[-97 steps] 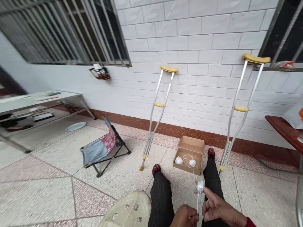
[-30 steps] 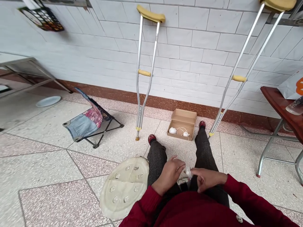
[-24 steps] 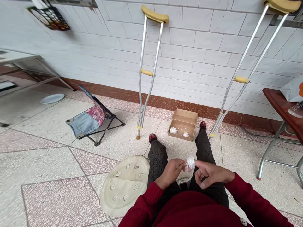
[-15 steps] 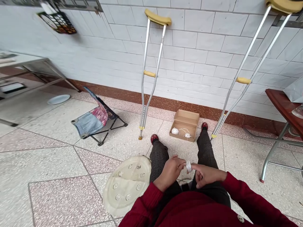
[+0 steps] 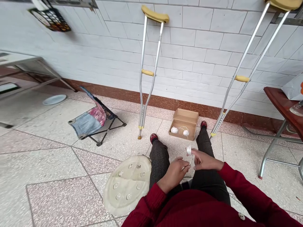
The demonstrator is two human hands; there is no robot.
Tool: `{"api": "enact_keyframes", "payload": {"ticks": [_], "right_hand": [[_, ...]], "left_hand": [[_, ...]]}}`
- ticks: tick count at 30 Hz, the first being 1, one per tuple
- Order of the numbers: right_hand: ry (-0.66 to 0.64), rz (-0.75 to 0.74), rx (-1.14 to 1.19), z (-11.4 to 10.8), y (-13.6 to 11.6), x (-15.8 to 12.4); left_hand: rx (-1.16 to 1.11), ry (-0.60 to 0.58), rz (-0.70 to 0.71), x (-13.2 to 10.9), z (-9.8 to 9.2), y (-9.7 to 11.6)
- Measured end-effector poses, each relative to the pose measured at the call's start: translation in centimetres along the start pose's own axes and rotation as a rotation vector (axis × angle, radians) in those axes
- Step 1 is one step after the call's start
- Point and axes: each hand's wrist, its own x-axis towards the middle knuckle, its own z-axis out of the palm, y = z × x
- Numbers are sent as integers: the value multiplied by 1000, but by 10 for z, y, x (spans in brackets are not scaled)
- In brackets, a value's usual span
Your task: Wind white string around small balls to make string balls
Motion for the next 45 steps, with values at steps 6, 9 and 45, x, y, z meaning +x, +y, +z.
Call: {"api": "enact_keyframes", "payload": {"ticks": [6,9,45], "right_hand": [[-363,99,169,20,-16,-31],[-256,4,278,14,-36,-31],[-327,-6,390,19,-48,-22]], "left_hand": [[-14,79,25,10,-28,-6],[-124,26,-28,11,-8,-6],[-159,88,-70,10,-26,-9]]}}
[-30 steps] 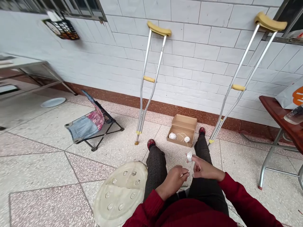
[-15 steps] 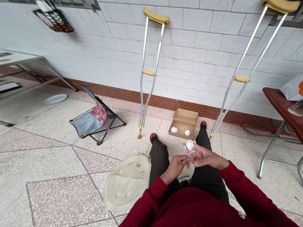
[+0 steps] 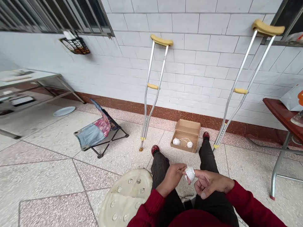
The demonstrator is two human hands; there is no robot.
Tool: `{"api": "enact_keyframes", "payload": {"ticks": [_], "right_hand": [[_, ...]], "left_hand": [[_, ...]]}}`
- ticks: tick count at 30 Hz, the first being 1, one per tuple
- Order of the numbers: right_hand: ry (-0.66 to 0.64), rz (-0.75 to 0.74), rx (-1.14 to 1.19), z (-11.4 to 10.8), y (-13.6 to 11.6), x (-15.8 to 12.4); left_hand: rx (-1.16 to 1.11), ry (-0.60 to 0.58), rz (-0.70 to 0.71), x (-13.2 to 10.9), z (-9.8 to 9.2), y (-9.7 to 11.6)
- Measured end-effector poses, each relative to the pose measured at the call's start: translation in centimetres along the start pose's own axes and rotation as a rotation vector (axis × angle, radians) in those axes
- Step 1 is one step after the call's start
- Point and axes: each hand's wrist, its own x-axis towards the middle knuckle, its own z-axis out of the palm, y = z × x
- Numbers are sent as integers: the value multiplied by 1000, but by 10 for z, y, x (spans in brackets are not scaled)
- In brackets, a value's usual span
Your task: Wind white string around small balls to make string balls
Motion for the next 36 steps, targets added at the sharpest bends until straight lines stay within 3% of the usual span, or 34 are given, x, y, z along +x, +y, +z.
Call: {"api": "enact_keyframes", "payload": {"ticks": [2,5,9,12,15,21,27,32,36], "right_hand": [[75,-67,8,-7,-3,6],[236,-70,-202,-23,9,16],[338,25,-529,-28,43,19],[201,115,-416,-15,58,13],[124,67,-180,-2,54,12],[268,-139,-7,3,37,30],[424,-203,8,2,39,54],[421,-165,-17,1,35,63],[350,-110,-33,-1,26,61]], "left_hand": [[-48,-42,-60,-7,17,-6],[6,-97,-92,-19,34,-10],[151,-49,-37,-24,21,-4],[144,-24,5,-21,4,-1],[12,-32,8,-20,3,-5],[-293,21,-85,-26,32,-23],[-401,103,-154,-31,41,-27],[-379,113,-169,-32,50,-32],[-541,39,-81,-30,48,-31]]}}
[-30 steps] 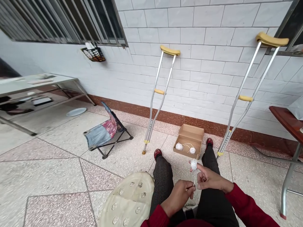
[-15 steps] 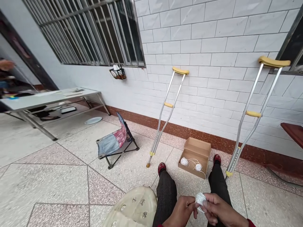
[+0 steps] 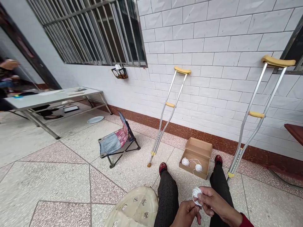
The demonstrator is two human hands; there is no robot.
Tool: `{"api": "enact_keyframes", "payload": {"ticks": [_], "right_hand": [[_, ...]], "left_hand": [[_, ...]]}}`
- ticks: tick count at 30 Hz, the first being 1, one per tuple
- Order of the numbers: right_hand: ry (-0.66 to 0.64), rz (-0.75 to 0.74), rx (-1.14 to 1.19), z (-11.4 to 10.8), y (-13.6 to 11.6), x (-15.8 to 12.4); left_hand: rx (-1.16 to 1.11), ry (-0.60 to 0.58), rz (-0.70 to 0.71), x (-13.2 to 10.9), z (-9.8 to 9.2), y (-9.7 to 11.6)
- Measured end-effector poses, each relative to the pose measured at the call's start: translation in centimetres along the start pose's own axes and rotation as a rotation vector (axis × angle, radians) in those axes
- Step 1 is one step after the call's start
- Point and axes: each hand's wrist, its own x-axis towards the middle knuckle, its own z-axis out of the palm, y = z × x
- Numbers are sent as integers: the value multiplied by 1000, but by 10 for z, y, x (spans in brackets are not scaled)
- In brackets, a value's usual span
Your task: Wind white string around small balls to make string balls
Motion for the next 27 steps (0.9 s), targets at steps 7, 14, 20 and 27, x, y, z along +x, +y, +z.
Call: {"api": "enact_keyframes", "payload": {"ticks": [7,14,20,27], "right_hand": [[-86,108,-25,-7,0,-11],[-153,143,-41,-16,6,-20],[-196,157,48,-19,2,-27],[-93,176,52,-15,-8,-33]], "left_hand": [[218,104,14,-15,-30,33],[145,-184,79,-20,-17,84],[-122,-213,2,-20,-15,75],[-129,-112,-99,-11,-11,60]]}}
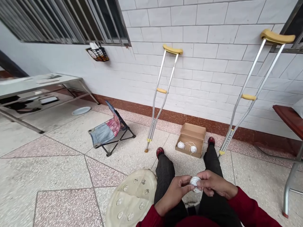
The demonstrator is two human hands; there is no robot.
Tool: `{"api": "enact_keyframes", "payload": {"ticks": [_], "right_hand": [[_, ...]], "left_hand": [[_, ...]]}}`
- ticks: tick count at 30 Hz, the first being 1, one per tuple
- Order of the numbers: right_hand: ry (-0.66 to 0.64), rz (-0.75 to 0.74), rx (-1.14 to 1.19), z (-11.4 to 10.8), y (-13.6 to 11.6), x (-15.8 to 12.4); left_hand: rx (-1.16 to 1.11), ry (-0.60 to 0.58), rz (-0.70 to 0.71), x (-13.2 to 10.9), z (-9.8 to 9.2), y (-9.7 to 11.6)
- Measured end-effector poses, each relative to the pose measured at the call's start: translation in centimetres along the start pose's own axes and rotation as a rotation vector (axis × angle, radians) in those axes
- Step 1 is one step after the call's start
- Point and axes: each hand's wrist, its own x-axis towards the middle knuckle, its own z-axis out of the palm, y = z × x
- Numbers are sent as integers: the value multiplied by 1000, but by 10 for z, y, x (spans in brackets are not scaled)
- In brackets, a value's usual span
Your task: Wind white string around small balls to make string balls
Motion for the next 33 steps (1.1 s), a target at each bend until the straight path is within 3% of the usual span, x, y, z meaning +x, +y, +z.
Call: {"api": "enact_keyframes", "payload": {"ticks": [8,11,18,23,28,33], "right_hand": [[385,-274,10,9,1,3],[446,-346,-49,10,2,3],[349,-323,-305,12,2,-6],[392,-346,-432,16,1,-12],[182,-280,-269,19,1,-11],[141,-220,-162,14,6,-8]], "left_hand": [[64,159,98,13,5,3],[81,202,108,14,7,1],[163,204,132,13,6,-1],[-38,112,72,14,6,-6],[-180,-151,-16,10,4,0],[-211,-98,26,5,8,7]]}}
